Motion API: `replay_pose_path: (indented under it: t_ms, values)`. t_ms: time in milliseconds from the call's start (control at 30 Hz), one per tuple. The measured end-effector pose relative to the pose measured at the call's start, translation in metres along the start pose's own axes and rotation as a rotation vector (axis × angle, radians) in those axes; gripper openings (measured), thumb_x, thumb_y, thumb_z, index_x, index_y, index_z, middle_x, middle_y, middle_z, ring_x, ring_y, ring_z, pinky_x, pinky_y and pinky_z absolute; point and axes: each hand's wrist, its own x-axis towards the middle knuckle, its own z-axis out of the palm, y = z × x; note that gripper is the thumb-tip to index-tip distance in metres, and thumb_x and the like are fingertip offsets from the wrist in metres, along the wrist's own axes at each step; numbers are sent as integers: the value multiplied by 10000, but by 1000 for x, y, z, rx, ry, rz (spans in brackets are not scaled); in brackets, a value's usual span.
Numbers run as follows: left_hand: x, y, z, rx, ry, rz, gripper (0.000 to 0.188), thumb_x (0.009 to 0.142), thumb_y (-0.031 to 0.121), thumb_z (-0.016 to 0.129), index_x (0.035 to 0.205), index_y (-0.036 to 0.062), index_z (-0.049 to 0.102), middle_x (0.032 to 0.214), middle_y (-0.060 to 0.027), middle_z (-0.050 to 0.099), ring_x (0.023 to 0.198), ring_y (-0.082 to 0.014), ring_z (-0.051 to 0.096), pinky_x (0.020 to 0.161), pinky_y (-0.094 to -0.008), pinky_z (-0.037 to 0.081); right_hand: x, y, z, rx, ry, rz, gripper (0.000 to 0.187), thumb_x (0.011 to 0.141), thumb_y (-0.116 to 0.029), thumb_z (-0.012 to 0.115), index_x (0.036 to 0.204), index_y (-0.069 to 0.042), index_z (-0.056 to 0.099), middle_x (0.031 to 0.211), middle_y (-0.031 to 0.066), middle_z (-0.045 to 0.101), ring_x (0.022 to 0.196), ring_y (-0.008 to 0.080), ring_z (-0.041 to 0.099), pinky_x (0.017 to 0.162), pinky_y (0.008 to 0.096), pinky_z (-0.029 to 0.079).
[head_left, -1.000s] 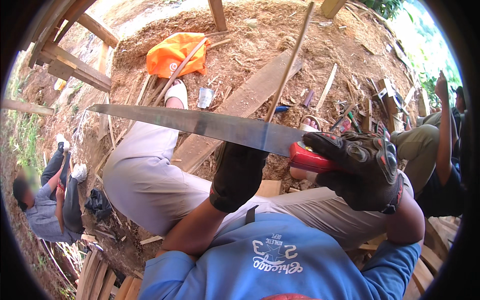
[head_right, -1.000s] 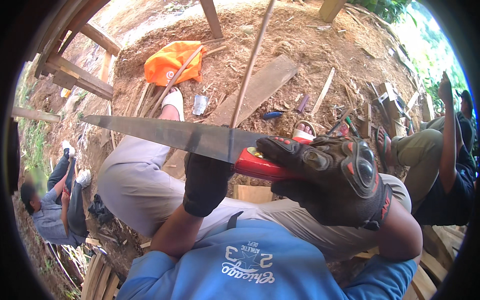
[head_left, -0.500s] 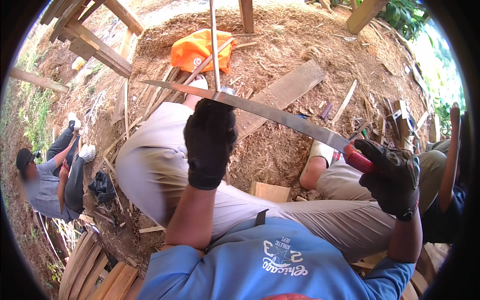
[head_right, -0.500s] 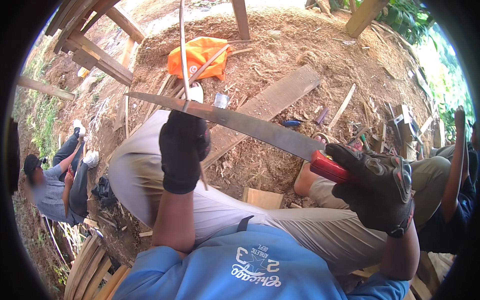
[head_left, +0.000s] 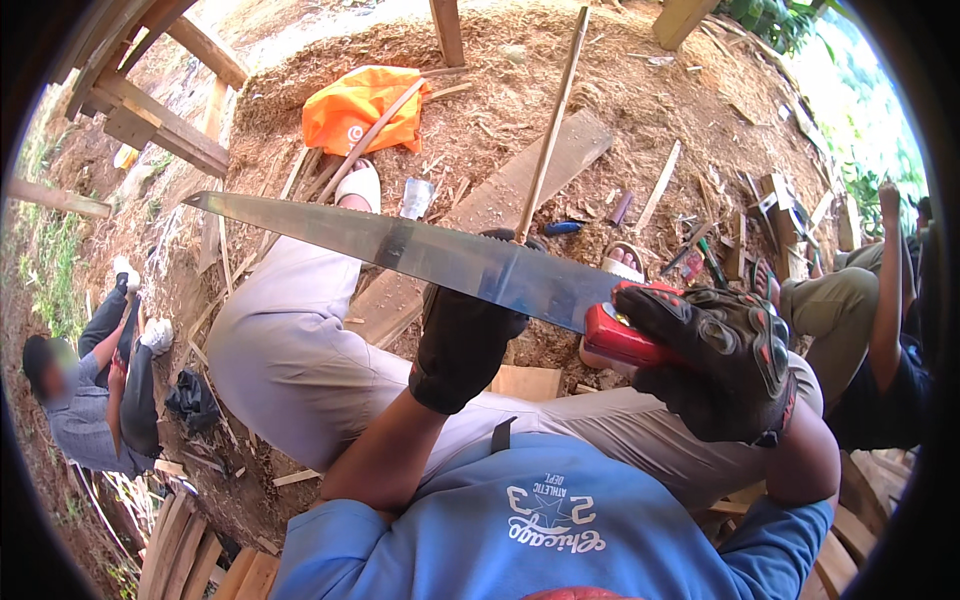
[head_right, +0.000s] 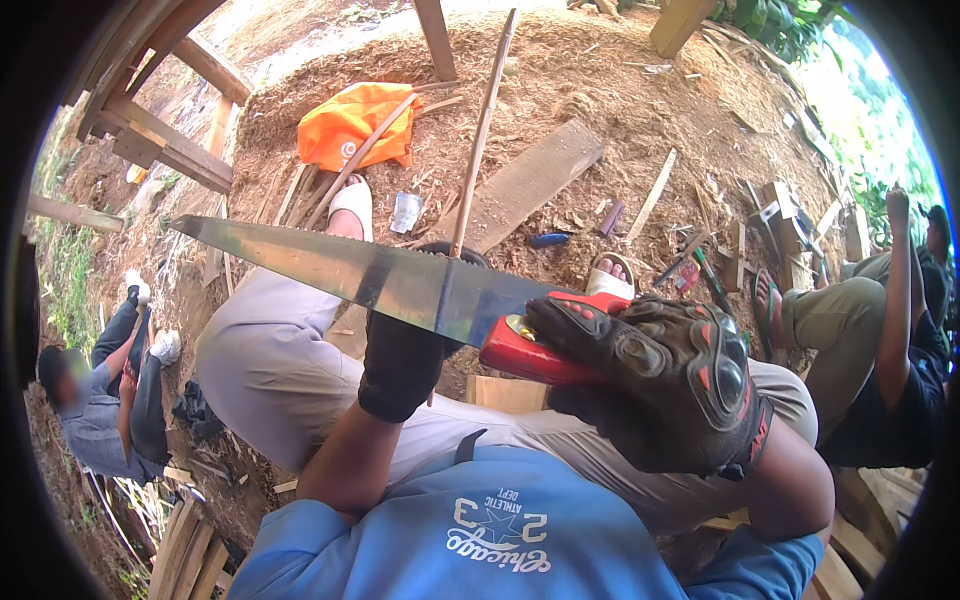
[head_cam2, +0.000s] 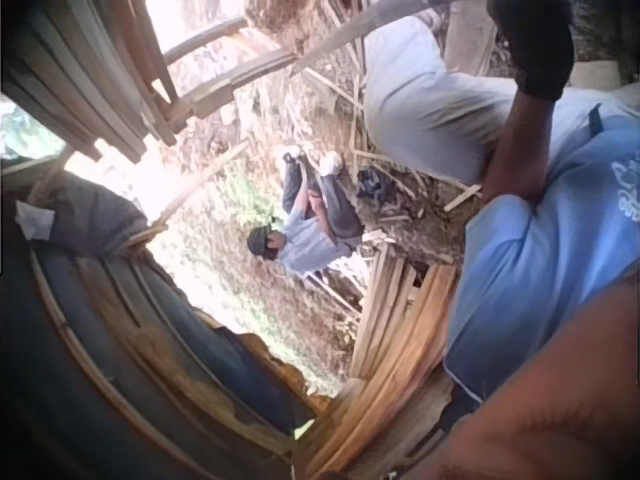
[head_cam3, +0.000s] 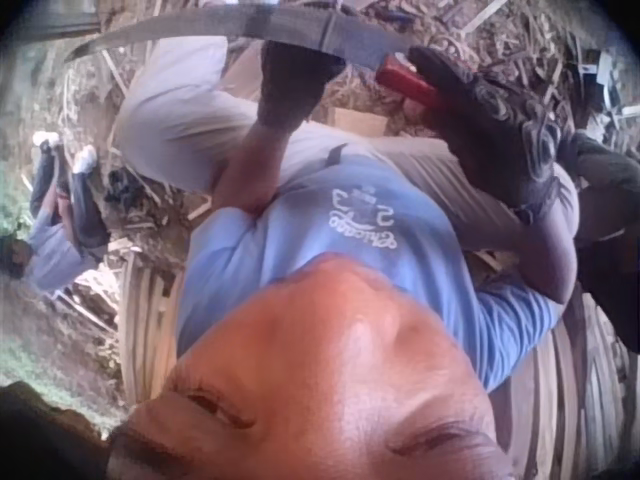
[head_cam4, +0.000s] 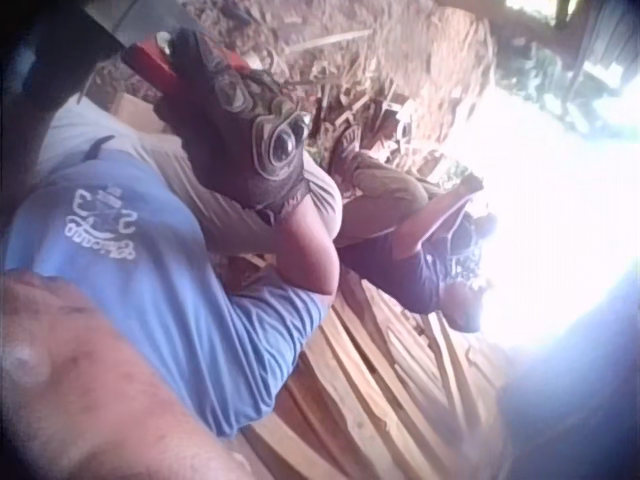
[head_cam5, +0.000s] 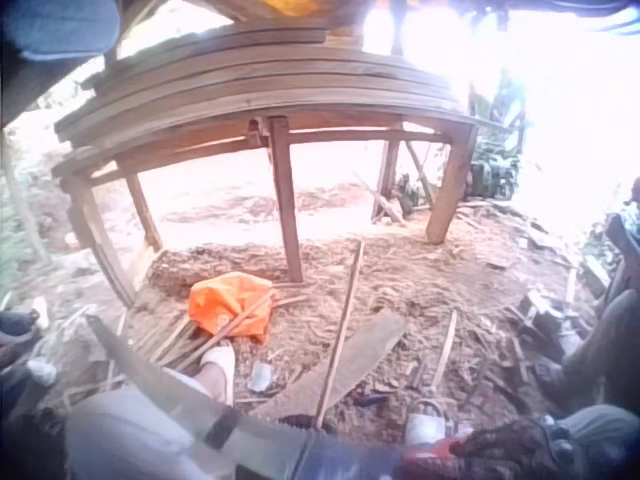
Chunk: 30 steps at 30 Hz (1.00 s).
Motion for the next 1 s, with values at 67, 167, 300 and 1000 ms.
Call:
replay_pose_path:
  t_ms: [67, 167, 300, 1000]
  values:
    - [-3, 4, -1, 183, -19, 95, 272, 972, 104, 722, 1228, 35, 658, 981, -71, 682, 861, -197, 666, 719, -379, 539, 3, 1, 0, 9, -16, 21, 614, 889, -200, 859, 1458, -93, 656, 1153, 155, 776, 980, 367, 762, 858, 463, 606]
    - [-5, 10, 1, 105, -17, 21, 194, 1013, 136, 684, 1175, 38, 644, 934, -68, 651, 795, -200, 624, 690, -383, 520, 4, 3, 6, 21, 10, 33, 594, 903, -205, 853, 1452, -89, 660, 1140, 164, 779, 978, 361, 769, 846, 449, 614]
    - [-7, 9, 0, 52, 27, -12, 160, 1079, 200, 626, 1110, 43, 632, 868, -44, 605, 728, -162, 560, 661, -362, 490, 8, 1, 9, 11, 23, 18, 573, 914, -204, 847, 1444, -87, 666, 1110, 158, 786, 962, 345, 777, 836, 437, 617]
    - [15, -3, -61, -1144, 319, -639, 176, 1112, 303, 610, 1027, 150, 614, 692, 32, 500, 501, -92, 474, 415, -258, 368, -10, 5, -14, -132, 16, 135, 625, 831, -118, 848, 1434, -91, 684, 1037, 121, 799, 866, 324, 776, 797, 429, 608]
